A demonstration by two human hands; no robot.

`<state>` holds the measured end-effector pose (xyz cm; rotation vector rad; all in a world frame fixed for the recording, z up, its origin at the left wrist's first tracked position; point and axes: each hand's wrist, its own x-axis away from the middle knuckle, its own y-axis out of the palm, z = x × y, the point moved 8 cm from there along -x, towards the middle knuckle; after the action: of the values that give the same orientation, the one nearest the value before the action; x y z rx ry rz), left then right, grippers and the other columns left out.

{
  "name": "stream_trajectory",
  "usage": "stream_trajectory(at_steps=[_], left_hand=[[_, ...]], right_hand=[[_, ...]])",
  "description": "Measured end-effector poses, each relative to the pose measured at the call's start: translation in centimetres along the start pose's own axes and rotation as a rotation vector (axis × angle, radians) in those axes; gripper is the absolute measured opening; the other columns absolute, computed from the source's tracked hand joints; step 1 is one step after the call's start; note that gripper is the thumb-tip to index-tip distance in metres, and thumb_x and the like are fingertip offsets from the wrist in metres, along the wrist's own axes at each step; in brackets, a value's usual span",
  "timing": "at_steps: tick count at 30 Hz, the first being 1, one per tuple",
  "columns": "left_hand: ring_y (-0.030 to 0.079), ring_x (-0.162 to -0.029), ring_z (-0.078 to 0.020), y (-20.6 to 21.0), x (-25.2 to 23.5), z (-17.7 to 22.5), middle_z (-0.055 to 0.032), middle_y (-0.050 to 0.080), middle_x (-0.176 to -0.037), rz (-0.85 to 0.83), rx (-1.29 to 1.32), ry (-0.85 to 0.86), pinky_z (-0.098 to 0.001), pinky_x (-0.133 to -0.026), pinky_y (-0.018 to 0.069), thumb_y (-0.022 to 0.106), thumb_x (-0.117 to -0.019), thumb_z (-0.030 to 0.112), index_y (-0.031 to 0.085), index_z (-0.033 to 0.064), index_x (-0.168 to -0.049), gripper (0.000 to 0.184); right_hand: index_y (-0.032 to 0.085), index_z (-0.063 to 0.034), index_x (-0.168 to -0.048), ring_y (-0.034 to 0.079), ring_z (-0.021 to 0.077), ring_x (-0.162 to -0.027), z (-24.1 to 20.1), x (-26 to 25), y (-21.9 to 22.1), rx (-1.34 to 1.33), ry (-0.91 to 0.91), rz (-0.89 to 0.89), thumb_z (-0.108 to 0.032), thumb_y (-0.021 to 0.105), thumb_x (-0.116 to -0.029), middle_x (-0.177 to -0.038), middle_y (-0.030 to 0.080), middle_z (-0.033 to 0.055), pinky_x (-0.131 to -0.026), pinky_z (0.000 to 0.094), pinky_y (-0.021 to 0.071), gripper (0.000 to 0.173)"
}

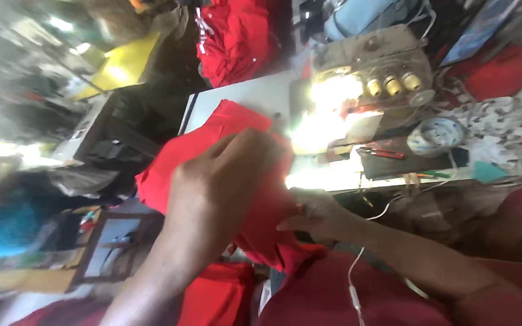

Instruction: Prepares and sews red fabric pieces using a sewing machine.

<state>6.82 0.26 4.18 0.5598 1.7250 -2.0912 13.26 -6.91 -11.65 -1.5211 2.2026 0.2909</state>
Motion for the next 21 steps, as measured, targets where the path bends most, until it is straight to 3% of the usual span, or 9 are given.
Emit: stream_trajectory(at_steps=[2,4,7,9,12,14,18,21], left_hand=[[0.061,-0.075,-0.0005,-0.1,0.3,-0.4,-0.0036,0.068,-0.089,0.002,0.022,-0.009,-0.0167,-0.065,0.0473,0.056,-0.105,0.018,0.07,0.0028,-0.106,0.02],[0.063,-0.08,0.0007,-0.2,1.0,-2.0,-0.0018,0.069,-0.095,0.004,0.053,-0.057,-0.0183,-0.07,0.0514,0.056,-0.1055,0.024,0.069,0.0052,-0.109,0.023],[0.064,-0.085,-0.0004,0.0,2.0,-4.5,-0.0043,0.069,-0.097,-0.015,0.087,-0.147,-0.0204,-0.076,0.0518,0.058,-0.1049,0.027,0.069,0.0044,-0.11,0.025],[0.062,-0.088,0.0022,-0.1,1.2,-3.5,-0.0061,0.069,-0.098,-0.069,0.147,-0.129,-0.0162,-0.078,0.0507,0.058,-0.1048,0.022,0.067,0.0003,-0.111,0.024],[0.063,-0.087,0.003,-0.1,-0.3,-1.2,-0.0061,0.068,-0.097,-0.138,0.176,-0.013,-0.0149,-0.077,0.0505,0.057,-0.1054,0.018,0.066,-0.0001,-0.11,0.021],[0.063,-0.083,-0.001,0.3,-0.7,-0.7,-0.0101,0.068,-0.092,-0.144,0.167,0.013,-0.0172,-0.073,0.051,0.057,-0.105,0.015,0.067,-0.0041,-0.106,0.022],[0.065,-0.084,-0.0041,0.3,-0.7,-1.7,-0.0143,0.068,-0.093,-0.127,0.214,0.056,-0.0189,-0.077,0.0523,0.057,-0.105,0.013,0.064,-0.0074,-0.106,0.022],[0.067,-0.076,-0.0142,-0.5,-1.7,-0.6,-0.0233,0.068,-0.083,-0.089,0.197,-0.072,-0.0261,-0.074,0.054,0.059,-0.101,0.006,0.065,-0.0161,-0.094,0.024]], right_hand=[[0.071,0.0035,-0.099,0.066,0.0015,-0.082,0.1,0.1,0.0,0.093,-0.036,0.019,-0.015,0.065,-0.0992,-0.088,0.071,0.0059,-0.077,0.0195,0.0556,0.019],[0.068,0.008,-0.101,0.062,0.0006,-0.08,1.0,0.6,-0.3,0.006,-0.011,-0.001,-0.011,0.059,-0.1022,-0.086,0.069,0.0083,-0.076,0.0178,0.0509,0.021],[0.067,0.0116,-0.101,0.06,0.0002,-0.081,1.4,0.9,-1.2,-0.096,-0.031,0.004,-0.006,0.062,-0.0994,-0.088,0.067,0.0099,-0.076,0.0154,0.0488,0.018],[0.068,0.0124,-0.1,0.06,0.0049,-0.09,1.5,0.5,-2.0,-0.089,-0.065,0.039,-0.005,0.065,-0.0973,-0.098,0.067,0.0142,-0.08,0.0172,0.0486,0.018],[0.066,0.0132,-0.095,0.06,0.0123,-0.116,2.7,-0.6,-2.7,-0.099,-0.071,0.053,-0.005,0.064,-0.0963,-0.131,0.061,0.0234,-0.093,0.0225,0.05,0.018],[0.064,0.013,-0.095,0.06,0.0104,-0.117,3.4,-1.6,-2.6,-0.209,0.006,-0.003,-0.001,0.062,-0.0954,-0.136,0.059,0.0207,-0.092,0.0233,0.0509,0.015],[0.064,0.0067,-0.106,0.063,0.0002,-0.095,3.5,-2.0,-1.5,-0.457,0.153,-0.138,0.006,0.06,-0.0949,-0.113,0.066,0.0041,-0.084,0.0206,0.0532,0.012],[0.064,0.0031,-0.1,0.063,-0.0007,-0.082,3.4,-1.7,-1.3,-0.474,0.197,-0.15,0.007,0.062,-0.0937,-0.092,0.067,-0.0017,-0.077,0.0198,0.0537,0.008]])
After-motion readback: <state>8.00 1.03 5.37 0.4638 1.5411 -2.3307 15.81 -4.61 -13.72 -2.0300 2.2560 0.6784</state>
